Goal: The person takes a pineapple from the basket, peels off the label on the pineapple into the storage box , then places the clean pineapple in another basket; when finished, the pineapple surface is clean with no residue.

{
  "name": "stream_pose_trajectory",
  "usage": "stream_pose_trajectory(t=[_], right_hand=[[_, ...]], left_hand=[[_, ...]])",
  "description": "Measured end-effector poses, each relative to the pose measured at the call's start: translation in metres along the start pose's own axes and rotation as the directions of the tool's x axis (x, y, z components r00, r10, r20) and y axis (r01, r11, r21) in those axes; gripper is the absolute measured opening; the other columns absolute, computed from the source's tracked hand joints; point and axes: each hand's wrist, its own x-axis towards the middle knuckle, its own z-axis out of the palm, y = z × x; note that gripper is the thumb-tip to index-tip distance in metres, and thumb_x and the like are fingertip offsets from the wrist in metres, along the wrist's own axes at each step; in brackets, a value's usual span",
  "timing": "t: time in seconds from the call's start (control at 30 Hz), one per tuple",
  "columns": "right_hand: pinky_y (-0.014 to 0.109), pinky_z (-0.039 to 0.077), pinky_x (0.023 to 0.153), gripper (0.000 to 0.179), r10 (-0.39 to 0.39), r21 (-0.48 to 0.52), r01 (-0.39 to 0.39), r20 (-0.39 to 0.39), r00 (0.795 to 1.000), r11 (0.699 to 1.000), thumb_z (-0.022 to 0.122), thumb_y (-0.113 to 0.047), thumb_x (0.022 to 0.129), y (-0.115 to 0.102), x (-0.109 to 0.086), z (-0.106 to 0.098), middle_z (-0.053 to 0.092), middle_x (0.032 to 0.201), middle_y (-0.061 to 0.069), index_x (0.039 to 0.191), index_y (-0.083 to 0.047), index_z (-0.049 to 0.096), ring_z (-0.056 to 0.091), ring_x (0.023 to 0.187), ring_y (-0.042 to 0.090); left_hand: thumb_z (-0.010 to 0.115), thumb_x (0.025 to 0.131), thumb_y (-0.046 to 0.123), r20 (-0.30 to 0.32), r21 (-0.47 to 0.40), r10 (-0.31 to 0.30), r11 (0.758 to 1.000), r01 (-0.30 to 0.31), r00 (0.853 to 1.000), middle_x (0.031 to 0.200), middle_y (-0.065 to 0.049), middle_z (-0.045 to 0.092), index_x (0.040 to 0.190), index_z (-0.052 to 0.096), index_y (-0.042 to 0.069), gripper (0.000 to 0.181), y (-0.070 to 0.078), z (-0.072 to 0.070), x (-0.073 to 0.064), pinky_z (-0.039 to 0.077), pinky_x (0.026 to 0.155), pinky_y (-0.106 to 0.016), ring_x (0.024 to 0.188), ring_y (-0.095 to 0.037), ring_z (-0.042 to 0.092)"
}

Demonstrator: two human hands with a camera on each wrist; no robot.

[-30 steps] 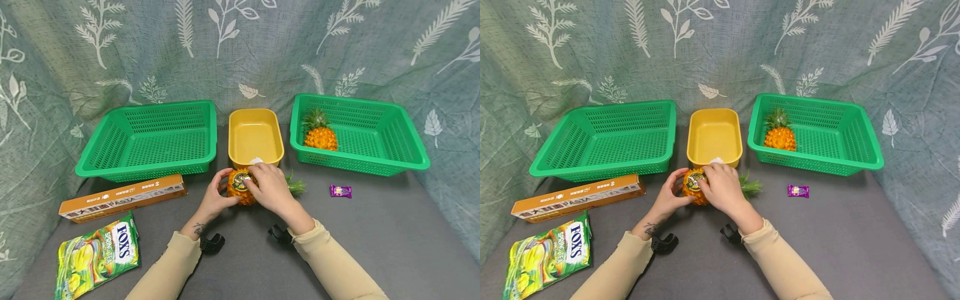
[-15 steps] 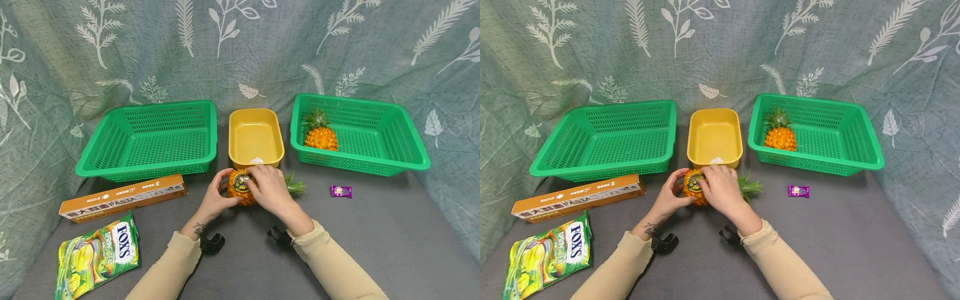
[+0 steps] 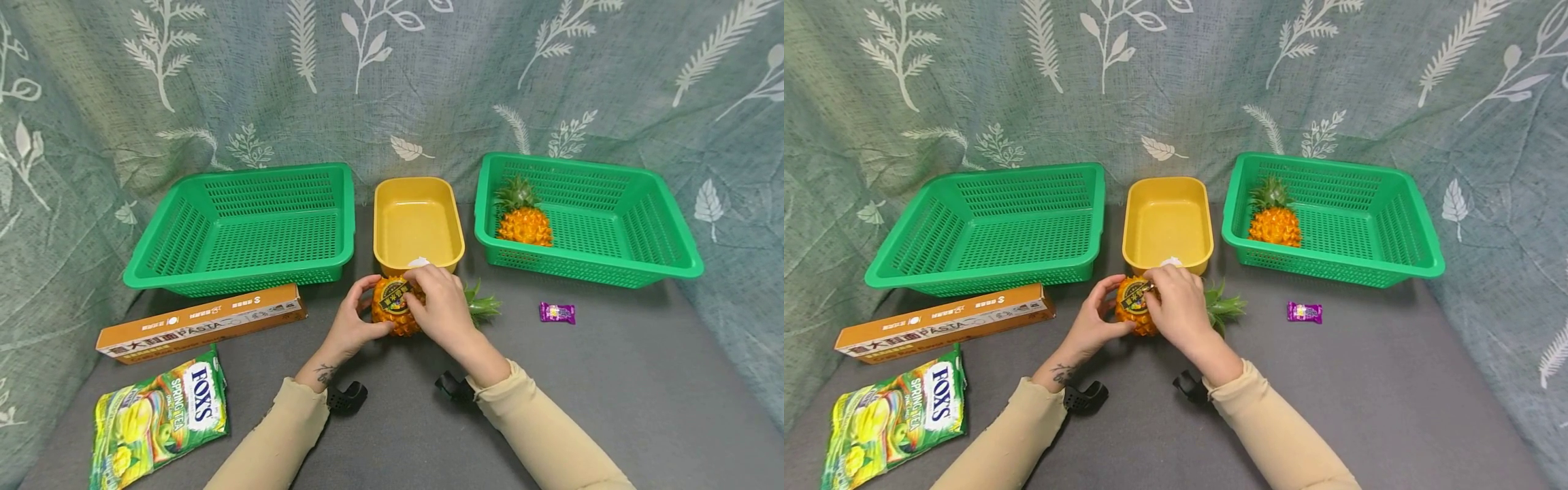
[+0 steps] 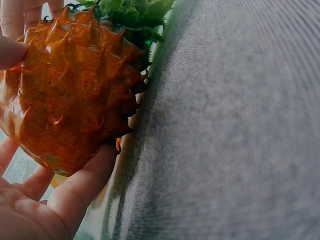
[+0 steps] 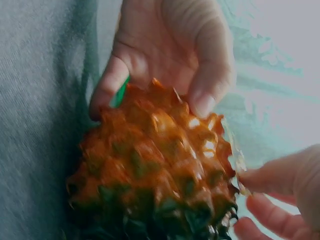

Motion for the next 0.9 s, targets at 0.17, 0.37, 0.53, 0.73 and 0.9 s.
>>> stream_pose_trajectory(t=[0.17,0.37,0.53,0.73,0.9], right_hand=[[0.043,0.042,0.077,0.02,0.015,0.059,-0.01,-0.081,0.997,0.998,0.07,-0.003,0.078,-0.003,-0.001,0.003,0.064,0.085,0.006,0.097,-0.005,0.063,0.058,0.085,0.023],[0.041,0.044,0.074,0.021,-0.02,0.237,0.051,-0.131,0.991,0.97,0.069,0.006,0.074,-0.005,-0.002,0.002,0.06,0.076,0.009,0.093,0.001,0.061,0.057,0.076,0.023],[0.037,0.045,0.072,0.016,-0.155,0.273,0.201,-0.181,0.971,0.941,0.067,0.008,0.072,-0.007,-0.001,-0.001,0.061,0.074,0.007,0.085,-0.001,0.062,0.057,0.075,0.021],[0.036,0.042,0.071,0.011,-0.388,0.134,0.438,-0.288,0.875,0.889,0.065,0.006,0.072,-0.006,0.002,-0.007,0.063,0.077,0.005,0.074,-0.005,0.064,0.055,0.074,0.021],[0.037,0.041,0.07,0.012,-0.499,0.01,0.535,-0.347,0.794,0.845,0.063,0.004,0.075,0.0,0.007,-0.012,0.06,0.074,0.004,0.07,-0.007,0.066,0.052,0.072,0.022]], left_hand=[[0.069,0.07,-0.005,-0.001,-0.002,-0.004,1.0,0.004,1.0,0.137,-0.019,0.038,0.136,0.035,-0.002,0.074,0.0,0.0,0.0,0.037,0.1,-0.051,0.122,-0.038,0.04],[0.069,0.07,-0.005,0.0,-0.01,0.003,1.0,-0.003,1.0,0.138,-0.019,0.037,0.136,0.035,-0.001,0.074,0.0,0.0,-0.001,0.038,0.099,-0.051,0.122,-0.04,0.04],[0.069,0.071,-0.005,-0.001,-0.007,0.026,1.0,-0.026,1.0,0.136,-0.02,0.038,0.136,0.036,-0.001,0.073,0.0,-0.001,-0.001,0.034,0.102,-0.053,0.125,-0.037,0.036],[0.068,0.071,-0.004,0.004,-0.009,0.028,1.0,-0.028,1.0,0.136,-0.021,0.038,0.136,0.035,0.0,0.073,-0.001,-0.001,-0.001,0.036,0.101,-0.053,0.125,-0.039,0.038],[0.068,0.071,-0.005,0.008,-0.023,0.021,1.0,-0.021,1.0,0.137,-0.02,0.037,0.136,0.035,0.001,0.073,-0.001,-0.001,0.0,0.039,0.098,-0.052,0.123,-0.04,0.04]])
